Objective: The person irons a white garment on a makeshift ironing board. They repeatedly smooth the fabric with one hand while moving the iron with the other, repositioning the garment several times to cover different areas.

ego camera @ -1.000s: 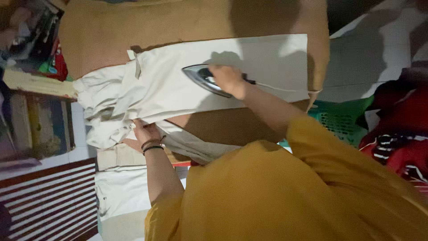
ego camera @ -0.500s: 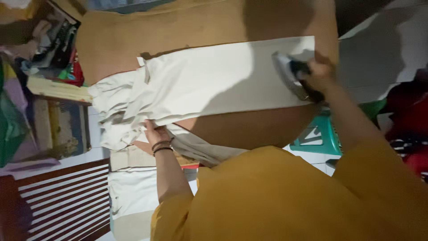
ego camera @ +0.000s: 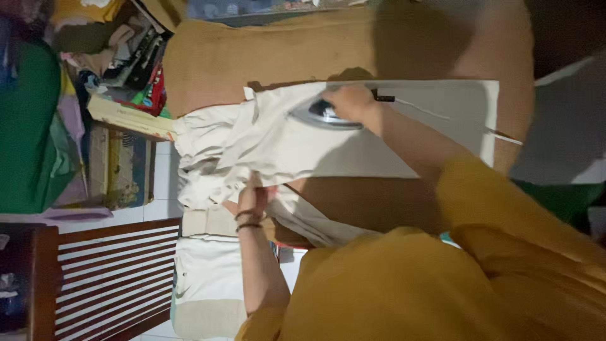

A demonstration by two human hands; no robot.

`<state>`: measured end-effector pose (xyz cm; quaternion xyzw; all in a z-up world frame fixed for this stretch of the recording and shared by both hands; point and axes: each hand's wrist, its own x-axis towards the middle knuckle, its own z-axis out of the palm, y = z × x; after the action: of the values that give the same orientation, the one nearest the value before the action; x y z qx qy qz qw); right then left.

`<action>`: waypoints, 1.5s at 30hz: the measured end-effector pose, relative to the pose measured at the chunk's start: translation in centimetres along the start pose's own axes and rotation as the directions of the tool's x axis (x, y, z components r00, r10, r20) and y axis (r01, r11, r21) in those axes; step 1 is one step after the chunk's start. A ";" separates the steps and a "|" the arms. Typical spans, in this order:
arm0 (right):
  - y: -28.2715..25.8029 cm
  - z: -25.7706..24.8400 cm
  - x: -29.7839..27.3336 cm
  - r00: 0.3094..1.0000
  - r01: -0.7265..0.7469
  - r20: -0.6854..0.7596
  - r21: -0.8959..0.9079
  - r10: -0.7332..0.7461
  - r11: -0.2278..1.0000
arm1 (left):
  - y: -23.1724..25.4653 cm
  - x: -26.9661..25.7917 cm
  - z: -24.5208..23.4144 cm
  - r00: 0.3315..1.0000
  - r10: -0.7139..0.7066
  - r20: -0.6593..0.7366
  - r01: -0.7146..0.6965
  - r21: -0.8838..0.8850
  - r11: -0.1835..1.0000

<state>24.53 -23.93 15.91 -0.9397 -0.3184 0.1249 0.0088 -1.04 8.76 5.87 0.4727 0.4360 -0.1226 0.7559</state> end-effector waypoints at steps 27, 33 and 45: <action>3.5 -0.5 -6.7 0.953 -0.303 -0.029 -0.056 0.302 0.951 | 27.0 17.2 -0.3 0.312 0.950 0.015 -0.692 0.688 0.217; 2.6 -1.5 -7.1 0.943 -0.332 0.028 -0.014 0.333 0.943 | 20.2 12.2 12.8 0.686 0.619 0.383 -0.505 0.863 0.026; 3.3 -0.4 -7.0 0.946 -0.325 -0.002 -0.013 0.325 0.945 | 24.2 10.6 13.9 0.667 0.727 0.161 -0.424 0.885 0.193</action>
<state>21.21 -30.70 17.57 -0.9793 -0.1598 0.1226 -0.0181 27.24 12.43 14.80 0.9270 0.2012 0.0425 0.3136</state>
